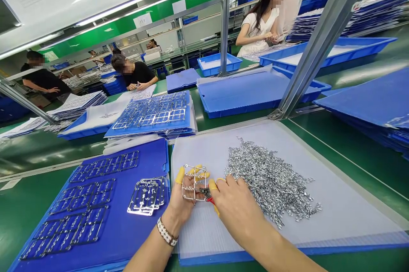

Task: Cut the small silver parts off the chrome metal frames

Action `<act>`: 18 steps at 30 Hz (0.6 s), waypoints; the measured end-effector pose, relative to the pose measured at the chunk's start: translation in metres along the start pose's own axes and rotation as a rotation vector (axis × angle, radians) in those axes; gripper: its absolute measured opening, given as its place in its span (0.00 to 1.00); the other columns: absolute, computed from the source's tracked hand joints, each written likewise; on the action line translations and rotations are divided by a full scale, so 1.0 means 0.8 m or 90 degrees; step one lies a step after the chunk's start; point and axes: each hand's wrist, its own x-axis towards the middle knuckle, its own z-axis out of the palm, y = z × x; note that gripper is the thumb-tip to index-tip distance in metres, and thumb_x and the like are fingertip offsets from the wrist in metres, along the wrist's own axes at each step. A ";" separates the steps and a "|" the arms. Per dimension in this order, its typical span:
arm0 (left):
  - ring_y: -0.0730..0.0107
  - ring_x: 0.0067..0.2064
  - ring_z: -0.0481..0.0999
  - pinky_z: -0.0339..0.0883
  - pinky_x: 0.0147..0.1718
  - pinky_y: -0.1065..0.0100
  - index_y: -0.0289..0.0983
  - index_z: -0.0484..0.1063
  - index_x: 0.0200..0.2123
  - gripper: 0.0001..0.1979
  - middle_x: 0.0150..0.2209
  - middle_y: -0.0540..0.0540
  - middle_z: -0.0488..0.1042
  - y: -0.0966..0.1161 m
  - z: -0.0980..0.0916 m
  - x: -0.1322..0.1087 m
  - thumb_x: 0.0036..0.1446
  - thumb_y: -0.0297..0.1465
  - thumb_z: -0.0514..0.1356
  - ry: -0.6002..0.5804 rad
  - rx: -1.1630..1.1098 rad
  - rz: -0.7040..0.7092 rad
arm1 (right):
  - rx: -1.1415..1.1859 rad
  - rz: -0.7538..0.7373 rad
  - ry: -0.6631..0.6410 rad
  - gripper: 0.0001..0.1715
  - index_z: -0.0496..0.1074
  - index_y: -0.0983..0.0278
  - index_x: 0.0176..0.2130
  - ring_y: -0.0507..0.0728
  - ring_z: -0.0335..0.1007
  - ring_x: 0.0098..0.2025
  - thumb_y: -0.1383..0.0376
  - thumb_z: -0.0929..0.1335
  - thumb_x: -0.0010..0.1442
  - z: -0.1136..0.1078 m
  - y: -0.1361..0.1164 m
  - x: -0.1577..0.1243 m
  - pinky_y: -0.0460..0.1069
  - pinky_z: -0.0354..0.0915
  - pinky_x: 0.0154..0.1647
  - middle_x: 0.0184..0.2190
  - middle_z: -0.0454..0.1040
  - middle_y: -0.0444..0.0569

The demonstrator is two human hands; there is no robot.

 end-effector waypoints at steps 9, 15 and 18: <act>0.56 0.54 0.68 0.59 0.54 0.57 0.41 0.60 0.62 0.30 0.58 0.39 0.66 -0.018 0.003 -0.016 0.60 0.47 0.53 0.034 0.399 0.289 | 0.720 0.222 -0.006 0.16 0.70 0.61 0.43 0.58 0.69 0.36 0.56 0.67 0.57 0.004 0.030 0.002 0.53 0.63 0.36 0.35 0.75 0.48; 0.49 0.64 0.52 0.45 0.62 0.47 0.46 0.48 0.66 0.42 0.65 0.39 0.53 -0.025 0.003 -0.026 0.52 0.42 0.64 -0.026 0.817 0.544 | 1.078 0.354 0.069 0.21 0.68 0.63 0.39 0.55 0.69 0.33 0.53 0.71 0.49 0.028 0.023 0.019 0.49 0.66 0.34 0.33 0.73 0.46; 0.49 0.68 0.39 0.37 0.64 0.49 0.49 0.43 0.67 0.45 0.69 0.44 0.37 -0.021 0.006 -0.026 0.52 0.41 0.64 0.033 0.699 0.489 | 0.885 0.283 0.189 0.16 0.68 0.62 0.43 0.55 0.70 0.34 0.60 0.68 0.54 0.029 0.023 0.017 0.51 0.67 0.37 0.34 0.74 0.48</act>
